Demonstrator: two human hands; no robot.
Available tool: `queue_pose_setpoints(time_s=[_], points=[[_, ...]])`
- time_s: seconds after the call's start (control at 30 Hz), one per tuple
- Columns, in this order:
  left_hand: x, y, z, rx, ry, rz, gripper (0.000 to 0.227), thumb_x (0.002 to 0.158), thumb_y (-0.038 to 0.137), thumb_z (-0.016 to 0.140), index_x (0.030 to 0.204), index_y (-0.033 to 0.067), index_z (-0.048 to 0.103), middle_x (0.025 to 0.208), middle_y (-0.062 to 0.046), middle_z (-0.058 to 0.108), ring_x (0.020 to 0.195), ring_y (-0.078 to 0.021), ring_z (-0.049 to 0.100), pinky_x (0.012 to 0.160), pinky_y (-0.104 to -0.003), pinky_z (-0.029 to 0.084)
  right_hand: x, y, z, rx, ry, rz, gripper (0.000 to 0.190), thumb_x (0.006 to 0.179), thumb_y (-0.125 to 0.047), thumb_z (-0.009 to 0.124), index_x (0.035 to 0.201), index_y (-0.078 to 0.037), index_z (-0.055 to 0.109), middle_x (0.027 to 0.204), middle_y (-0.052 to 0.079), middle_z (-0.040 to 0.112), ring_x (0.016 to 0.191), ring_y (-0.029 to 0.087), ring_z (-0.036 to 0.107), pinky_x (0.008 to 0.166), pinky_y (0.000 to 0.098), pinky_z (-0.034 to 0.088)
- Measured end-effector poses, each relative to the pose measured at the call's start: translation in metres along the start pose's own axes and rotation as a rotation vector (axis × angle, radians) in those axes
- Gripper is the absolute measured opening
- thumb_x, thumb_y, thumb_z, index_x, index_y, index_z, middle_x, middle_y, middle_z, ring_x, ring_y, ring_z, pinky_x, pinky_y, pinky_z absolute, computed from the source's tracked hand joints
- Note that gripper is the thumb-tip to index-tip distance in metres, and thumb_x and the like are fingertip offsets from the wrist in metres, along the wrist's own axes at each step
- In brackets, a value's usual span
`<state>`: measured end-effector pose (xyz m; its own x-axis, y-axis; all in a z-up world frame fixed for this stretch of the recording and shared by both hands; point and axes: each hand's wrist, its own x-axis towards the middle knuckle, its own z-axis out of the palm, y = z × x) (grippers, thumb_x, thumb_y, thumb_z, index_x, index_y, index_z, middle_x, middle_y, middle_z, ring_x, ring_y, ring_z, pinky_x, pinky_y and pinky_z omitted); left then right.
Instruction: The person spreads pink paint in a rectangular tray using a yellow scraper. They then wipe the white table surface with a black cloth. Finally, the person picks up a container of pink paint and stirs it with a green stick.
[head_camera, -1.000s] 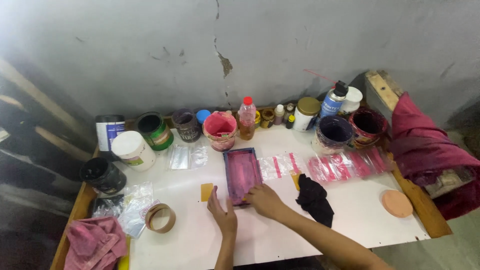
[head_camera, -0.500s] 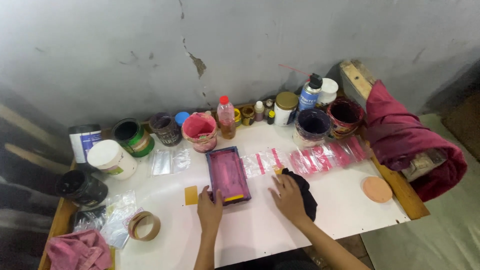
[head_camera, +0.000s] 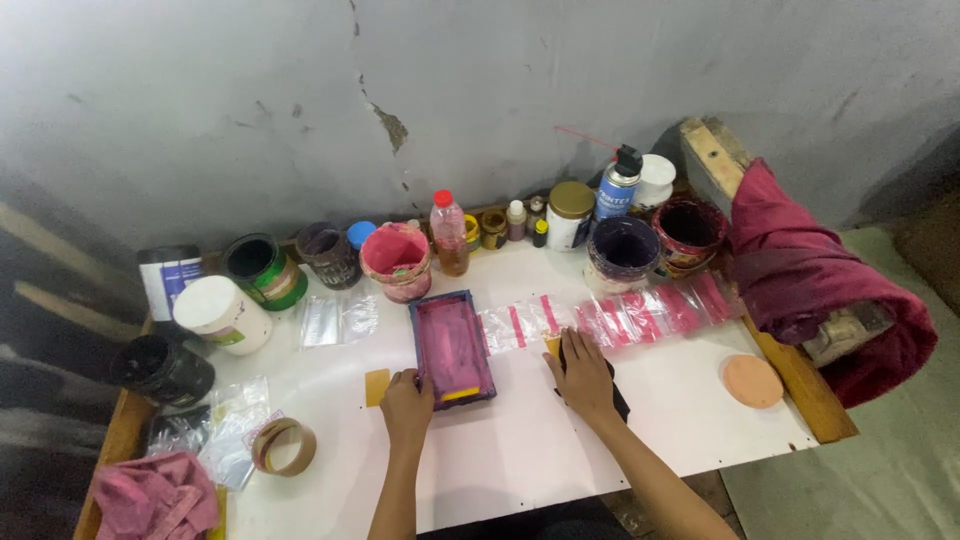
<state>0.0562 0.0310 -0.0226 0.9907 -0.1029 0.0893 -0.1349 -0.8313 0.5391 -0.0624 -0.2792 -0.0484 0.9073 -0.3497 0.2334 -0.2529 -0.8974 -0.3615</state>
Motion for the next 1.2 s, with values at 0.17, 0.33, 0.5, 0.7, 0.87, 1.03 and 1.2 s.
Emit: queue_pose_setpoints(time_s=[0.17,0.33,0.5,0.7,0.87,1.03,1.2], points=[[0.001,-0.008,0.005,-0.003,0.074,0.002,0.024,0.092,0.031,0.064,0.1,0.0115,0.074,0.087,-0.007,0.071,0.082,-0.0335,0.071,0.075,-0.05,0.057,-0.002,-0.002,0.003,-0.069,0.124,-0.055,0.071,0.105,-0.058,0.041,0.147,-0.002,0.051,0.147,0.016,0.057,0.143,0.031,0.047,0.122,0.0423,0.033],[-0.004,-0.013,0.0,-0.022,0.139,-0.002,0.019,0.088,0.033,0.07,0.096,0.0164,0.076,0.082,-0.002,0.07,0.077,-0.0245,0.076,0.074,-0.044,0.062,-0.003,-0.007,-0.001,-0.148,0.196,-0.081,0.068,0.103,-0.059,0.046,0.142,-0.005,0.058,0.139,0.016,0.064,0.138,0.029,0.055,0.121,0.0396,0.037],[-0.008,-0.017,-0.01,-0.037,0.135,-0.006,0.018,0.088,0.031,0.07,0.097,0.0172,0.077,0.082,-0.002,0.071,0.076,-0.0244,0.077,0.073,-0.044,0.062,-0.003,-0.01,-0.007,-0.156,0.126,-0.029,0.069,0.105,-0.06,0.04,0.145,-0.006,0.055,0.144,0.015,0.061,0.143,0.026,0.051,0.125,0.0377,0.031],[-0.008,-0.028,-0.022,-0.058,0.146,-0.048,0.02,0.087,0.032,0.071,0.098,0.0161,0.078,0.085,-0.002,0.073,0.077,-0.0237,0.078,0.074,-0.044,0.062,-0.004,-0.014,-0.016,-0.156,-0.046,0.049,0.07,0.107,-0.063,0.032,0.154,-0.012,0.045,0.155,0.011,0.052,0.15,0.023,0.042,0.128,0.0373,0.025],[-0.015,-0.035,-0.065,-0.064,0.116,-0.1,0.026,0.09,0.034,0.067,0.106,0.0161,0.078,0.095,-0.003,0.076,0.085,-0.0268,0.076,0.078,-0.046,0.058,-0.003,-0.008,-0.008,-0.124,0.133,-0.064,0.068,0.106,-0.055,0.038,0.151,-0.005,0.047,0.153,0.016,0.053,0.148,0.029,0.044,0.126,0.0396,0.03],[-0.033,-0.056,-0.115,-0.1,0.195,-0.04,0.03,0.093,0.027,0.067,0.108,0.0046,0.078,0.101,-0.013,0.077,0.085,-0.0279,0.073,0.087,-0.04,0.055,-0.005,-0.042,0.002,-0.076,0.403,-0.29,0.058,0.103,-0.039,0.055,0.146,0.001,0.053,0.15,0.025,0.054,0.142,0.039,0.048,0.122,0.0469,0.038],[-0.053,-0.07,-0.159,0.087,0.254,-0.171,0.03,0.094,0.033,0.069,0.111,0.0091,0.079,0.104,-0.009,0.078,0.097,-0.0318,0.07,0.082,-0.049,0.056,-0.03,-0.154,0.01,0.579,-0.044,-0.37,0.06,0.098,-0.032,0.069,0.149,-0.006,0.049,0.158,0.016,0.041,0.148,0.032,0.036,0.123,0.045,0.03]])
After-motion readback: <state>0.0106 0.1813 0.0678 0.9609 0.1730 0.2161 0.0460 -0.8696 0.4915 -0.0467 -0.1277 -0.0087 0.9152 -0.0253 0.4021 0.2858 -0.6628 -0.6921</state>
